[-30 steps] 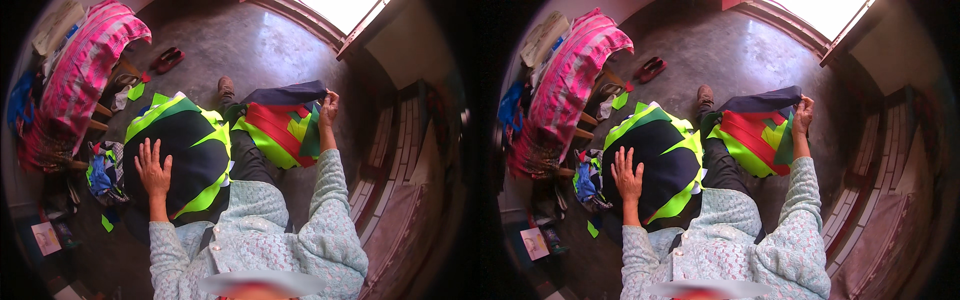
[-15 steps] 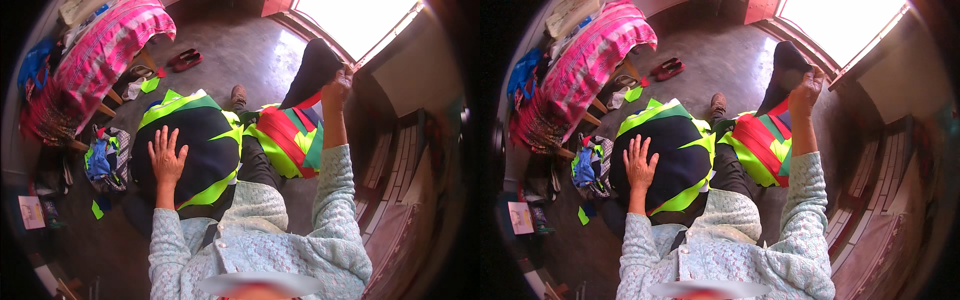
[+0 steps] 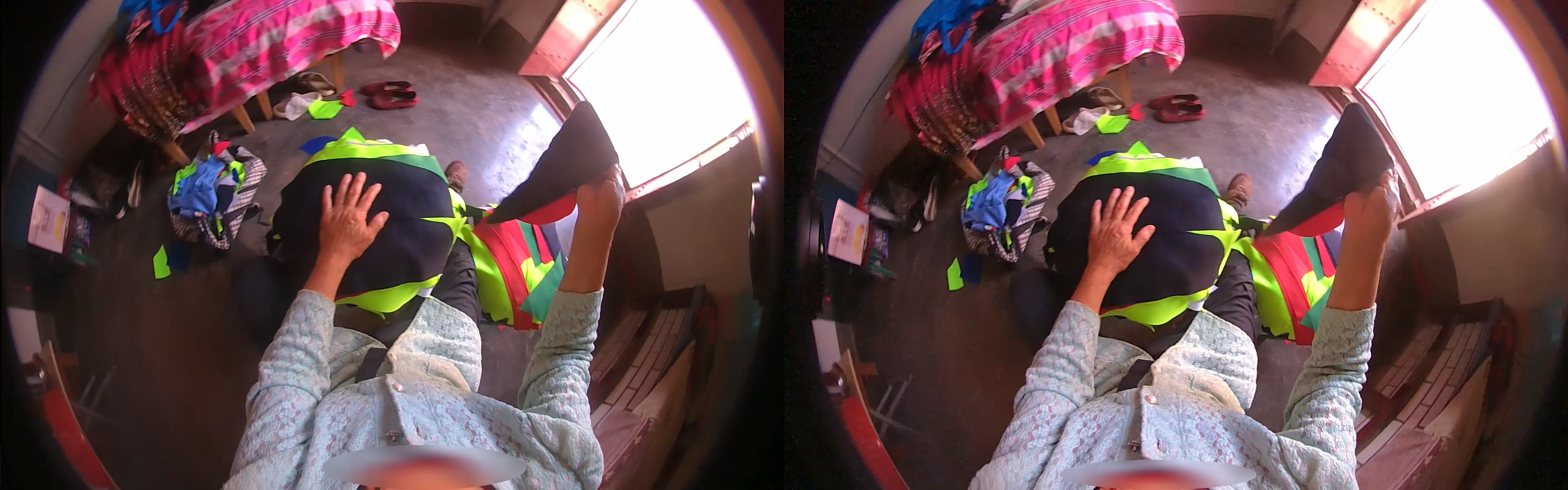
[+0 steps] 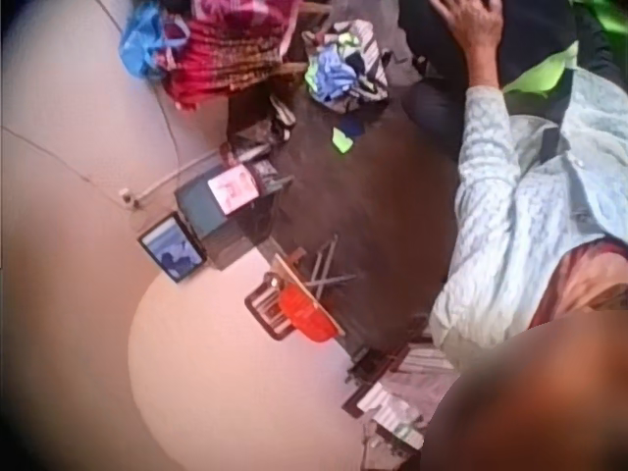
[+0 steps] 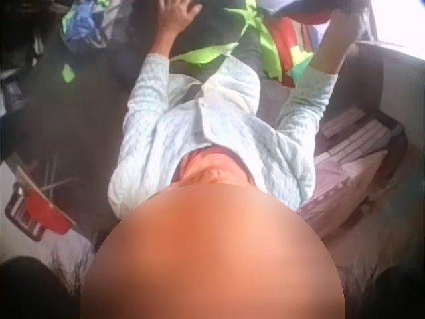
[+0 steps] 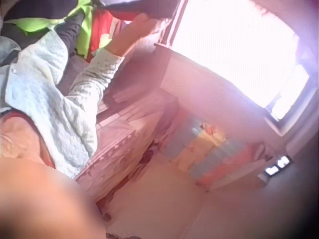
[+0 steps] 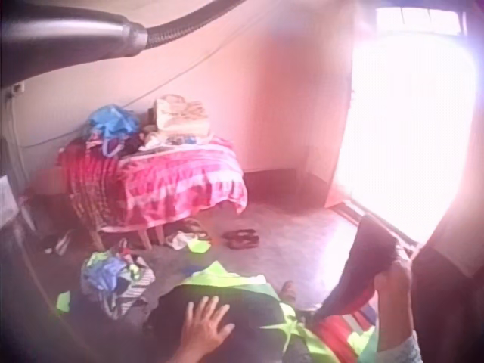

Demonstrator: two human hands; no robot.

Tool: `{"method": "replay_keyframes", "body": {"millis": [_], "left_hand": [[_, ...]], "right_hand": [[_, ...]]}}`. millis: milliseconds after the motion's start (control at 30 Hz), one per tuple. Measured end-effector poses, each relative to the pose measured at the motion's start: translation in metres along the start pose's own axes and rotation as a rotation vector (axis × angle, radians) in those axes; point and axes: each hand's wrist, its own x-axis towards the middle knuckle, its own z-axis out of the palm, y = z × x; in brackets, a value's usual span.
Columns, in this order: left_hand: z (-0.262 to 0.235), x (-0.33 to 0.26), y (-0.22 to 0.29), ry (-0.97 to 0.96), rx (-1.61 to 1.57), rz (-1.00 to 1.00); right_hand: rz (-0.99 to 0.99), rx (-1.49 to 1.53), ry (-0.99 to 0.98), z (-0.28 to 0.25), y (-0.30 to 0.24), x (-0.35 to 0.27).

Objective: The person sits on the floor and assembles two large, round, multi-colored fabric items by hand. They repeatedly pick up, fold, and press various colored fabric pieces onto the items, adjusting and smoothing them throughout the process.

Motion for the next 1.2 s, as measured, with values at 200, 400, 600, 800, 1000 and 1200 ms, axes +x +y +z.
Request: {"method": "replay_keyframes", "body": {"millis": [200, 400, 600, 800, 1000, 1200], "left_hand": [[0.001, -0.007, -0.008, 0.001, 0.017, -0.013], [-0.003, 0.0, -0.003, -0.086, -1.111, -0.445], [0.091, -0.044, -0.033, 0.048, -1.608, -0.495], [0.089, -0.038, -0.036, -0.147, -1.56, -0.518], [0.077, -0.033, -0.041, -0.182, -1.445, -0.496], [0.054, -0.031, -0.04, -0.194, -1.179, -0.417]], "right_hand": [[-0.153, -0.535, -0.396, 0.144, 0.031, -0.099], [-0.165, -0.538, -1.093, 0.167, 0.147, -0.218], [-0.291, -0.636, -1.225, 0.13, 0.13, -0.235], [-0.367, -0.701, -0.869, 0.068, 0.153, -0.201], [-0.346, -0.995, -0.54, 0.053, 0.181, -0.157], [-0.357, -0.901, -0.444, 0.057, 0.204, -0.183]]}}
